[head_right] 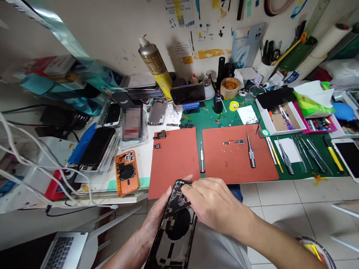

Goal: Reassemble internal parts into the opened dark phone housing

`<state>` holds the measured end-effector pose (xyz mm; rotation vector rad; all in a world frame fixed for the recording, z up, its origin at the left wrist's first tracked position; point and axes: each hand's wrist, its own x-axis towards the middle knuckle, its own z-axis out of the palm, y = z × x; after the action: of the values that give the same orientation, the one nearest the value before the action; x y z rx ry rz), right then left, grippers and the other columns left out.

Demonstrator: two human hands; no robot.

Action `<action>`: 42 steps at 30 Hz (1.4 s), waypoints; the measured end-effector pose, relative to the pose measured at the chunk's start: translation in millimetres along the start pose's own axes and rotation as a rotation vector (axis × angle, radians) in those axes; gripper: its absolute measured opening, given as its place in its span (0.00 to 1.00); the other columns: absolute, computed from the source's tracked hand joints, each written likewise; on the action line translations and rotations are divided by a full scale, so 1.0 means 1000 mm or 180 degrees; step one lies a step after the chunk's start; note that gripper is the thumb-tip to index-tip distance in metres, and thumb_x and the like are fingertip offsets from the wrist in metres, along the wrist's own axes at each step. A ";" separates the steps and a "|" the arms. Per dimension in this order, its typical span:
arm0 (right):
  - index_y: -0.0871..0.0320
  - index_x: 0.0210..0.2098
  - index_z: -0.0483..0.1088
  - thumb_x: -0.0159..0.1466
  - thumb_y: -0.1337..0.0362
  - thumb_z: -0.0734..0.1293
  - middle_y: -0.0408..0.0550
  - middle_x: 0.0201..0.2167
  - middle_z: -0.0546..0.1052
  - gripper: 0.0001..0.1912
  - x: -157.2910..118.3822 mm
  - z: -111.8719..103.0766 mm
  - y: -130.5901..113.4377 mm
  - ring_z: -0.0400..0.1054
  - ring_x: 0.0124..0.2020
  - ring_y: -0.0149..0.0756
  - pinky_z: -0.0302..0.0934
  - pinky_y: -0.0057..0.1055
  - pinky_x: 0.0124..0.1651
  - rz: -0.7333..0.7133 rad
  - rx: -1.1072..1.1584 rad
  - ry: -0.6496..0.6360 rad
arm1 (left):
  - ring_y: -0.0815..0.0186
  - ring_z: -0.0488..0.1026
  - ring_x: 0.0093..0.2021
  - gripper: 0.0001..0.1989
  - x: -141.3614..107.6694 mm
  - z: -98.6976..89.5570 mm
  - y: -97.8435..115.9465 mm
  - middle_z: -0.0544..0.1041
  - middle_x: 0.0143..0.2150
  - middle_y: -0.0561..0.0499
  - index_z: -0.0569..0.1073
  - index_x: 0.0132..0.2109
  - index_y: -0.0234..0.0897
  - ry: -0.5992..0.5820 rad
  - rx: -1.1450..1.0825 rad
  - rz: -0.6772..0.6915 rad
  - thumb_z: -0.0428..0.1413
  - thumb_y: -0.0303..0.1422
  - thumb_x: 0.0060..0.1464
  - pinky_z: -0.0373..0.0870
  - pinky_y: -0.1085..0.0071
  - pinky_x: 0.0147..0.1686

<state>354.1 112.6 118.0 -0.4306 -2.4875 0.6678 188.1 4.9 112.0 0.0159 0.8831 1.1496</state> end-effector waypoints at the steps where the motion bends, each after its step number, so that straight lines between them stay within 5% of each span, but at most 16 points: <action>1: 0.57 0.44 0.70 0.75 0.75 0.59 0.38 0.26 0.66 0.10 -0.001 0.000 0.000 0.53 0.26 0.34 0.49 0.35 0.30 -0.0020 -0.0008 0.0011 | 0.48 0.85 0.52 0.32 0.000 0.001 0.000 0.87 0.53 0.45 0.78 0.68 0.46 0.0010 0.0016 0.0016 0.66 0.53 0.62 0.75 0.51 0.61; 19: 0.60 0.44 0.72 0.73 0.78 0.59 0.39 0.25 0.65 0.12 -0.003 -0.005 -0.003 0.53 0.25 0.35 0.48 0.36 0.30 -0.0056 -0.0061 0.0095 | 0.46 0.85 0.51 0.32 0.005 -0.009 -0.008 0.88 0.50 0.43 0.78 0.68 0.46 -0.0036 0.0090 0.0024 0.64 0.54 0.63 0.74 0.49 0.61; 25: 0.58 0.41 0.71 0.75 0.75 0.61 0.38 0.25 0.65 0.10 -0.003 -0.003 -0.006 0.53 0.25 0.35 0.49 0.37 0.30 -0.0001 -0.0164 0.0198 | 0.49 0.83 0.56 0.29 0.002 -0.001 -0.004 0.86 0.54 0.44 0.80 0.65 0.44 0.0092 0.0203 0.0179 0.67 0.51 0.62 0.72 0.56 0.64; 34: 0.62 0.42 0.73 0.73 0.77 0.57 0.42 0.24 0.66 0.14 -0.001 -0.007 -0.010 0.55 0.24 0.37 0.47 0.39 0.30 -0.0183 -0.0491 0.0150 | 0.59 0.84 0.47 0.28 0.003 0.003 -0.003 0.88 0.46 0.49 0.82 0.63 0.44 0.0164 0.0160 0.0113 0.69 0.50 0.60 0.74 0.72 0.48; 42: 0.63 0.46 0.74 0.74 0.74 0.62 0.41 0.25 0.66 0.09 -0.005 -0.004 -0.009 0.52 0.26 0.38 0.48 0.38 0.31 -0.0049 -0.0336 0.0269 | 0.59 0.84 0.47 0.28 0.006 -0.006 -0.006 0.87 0.48 0.47 0.82 0.63 0.45 0.0185 0.0123 0.0067 0.68 0.51 0.61 0.75 0.71 0.49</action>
<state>359.0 104.2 123.4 -0.4684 -2.4508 0.5034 189.9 4.4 102.4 0.0235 0.9586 1.1574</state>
